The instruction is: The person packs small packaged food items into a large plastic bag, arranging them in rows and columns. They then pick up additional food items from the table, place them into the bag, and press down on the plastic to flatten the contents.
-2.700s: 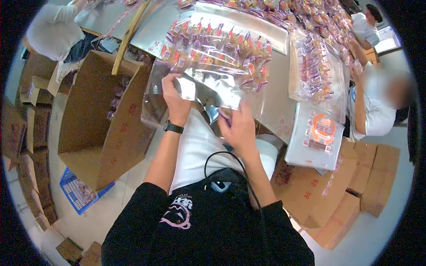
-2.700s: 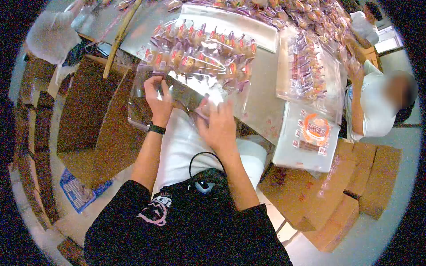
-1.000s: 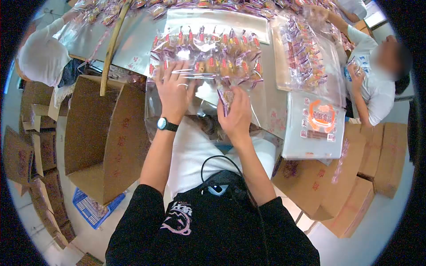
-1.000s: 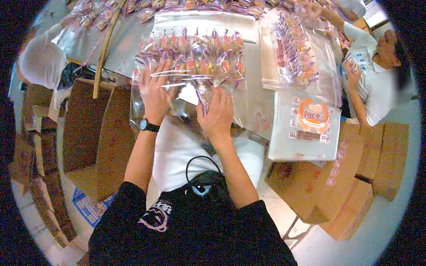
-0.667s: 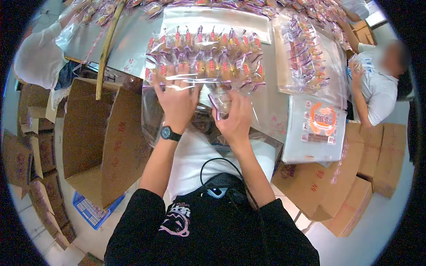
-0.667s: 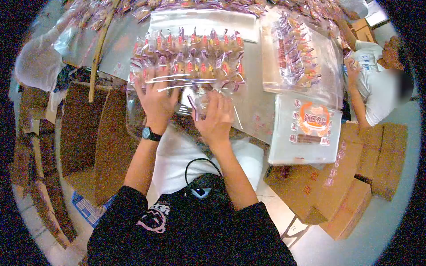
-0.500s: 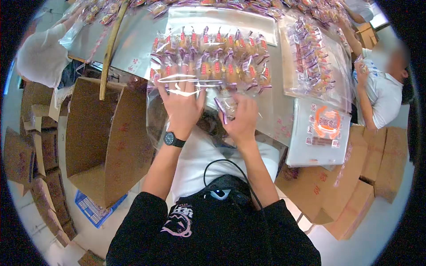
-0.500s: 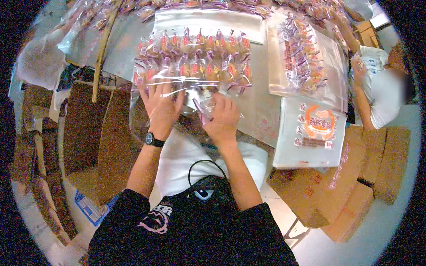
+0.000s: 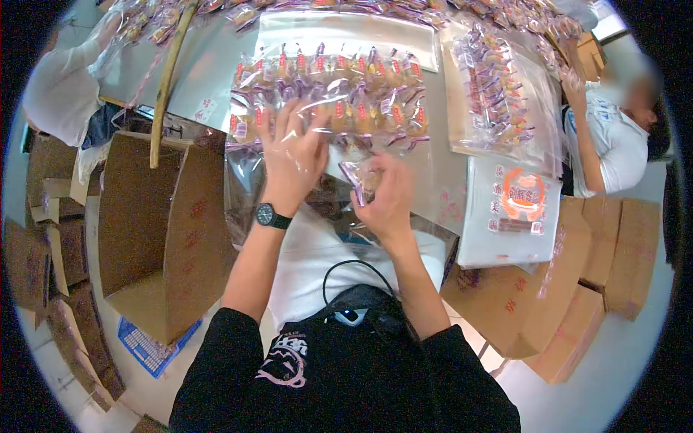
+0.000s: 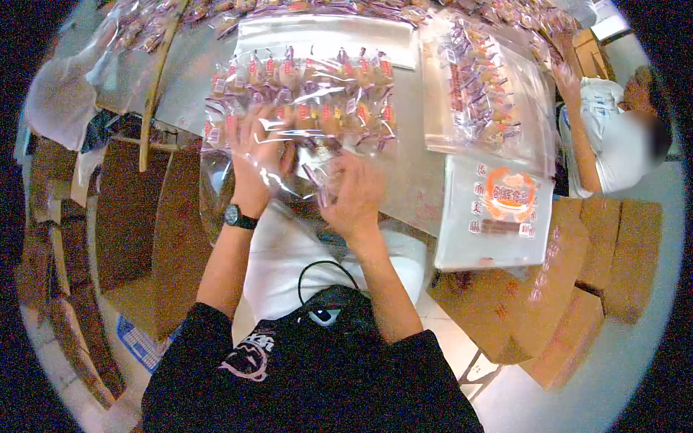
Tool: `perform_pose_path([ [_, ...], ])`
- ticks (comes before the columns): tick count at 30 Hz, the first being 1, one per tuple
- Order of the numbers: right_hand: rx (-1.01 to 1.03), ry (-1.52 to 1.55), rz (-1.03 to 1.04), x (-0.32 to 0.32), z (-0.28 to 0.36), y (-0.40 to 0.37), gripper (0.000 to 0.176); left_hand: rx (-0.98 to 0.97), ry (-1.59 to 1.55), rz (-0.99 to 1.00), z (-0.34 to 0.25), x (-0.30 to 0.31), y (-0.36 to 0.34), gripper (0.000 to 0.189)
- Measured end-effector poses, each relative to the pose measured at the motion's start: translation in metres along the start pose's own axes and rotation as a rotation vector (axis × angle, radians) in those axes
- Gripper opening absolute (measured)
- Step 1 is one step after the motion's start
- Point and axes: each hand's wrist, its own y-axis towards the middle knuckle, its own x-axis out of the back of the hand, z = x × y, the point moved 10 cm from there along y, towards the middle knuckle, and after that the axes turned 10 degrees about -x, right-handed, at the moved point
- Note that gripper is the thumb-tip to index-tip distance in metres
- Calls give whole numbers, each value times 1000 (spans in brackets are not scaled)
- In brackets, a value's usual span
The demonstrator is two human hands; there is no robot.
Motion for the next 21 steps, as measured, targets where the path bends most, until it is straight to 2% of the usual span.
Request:
perform_pose_path([
  [1,58,13,-11,3,8,0,62,12,-8,-7,1,-3,-1,44],
  [4,-60,244,64,-5,10,-10,55,21,7,-34,5,-6,-5,46],
  [7,-125,335,115,-4,20,-7,51,38,27,-56,4,-5,-3,44],
  [8,-93,312,91,-5,20,-5,58,35,41,-93,6,-10,-5,43],
  [11,-291,528,101,-18,3,-9,62,18,52,-89,4,-10,-8,44],
  [14,-425,567,337,-34,-2,-11,65,55,27,-44,7,-14,-7,44],
  [17,-514,684,381,-36,-3,-10,54,66,18,-20,10,-9,-4,46],
  [20,-293,312,222,-10,6,0,48,130,23,-28,14,-2,-4,45],
  [21,-310,264,210,-7,5,-1,46,126,44,-32,14,-1,-5,45],
])
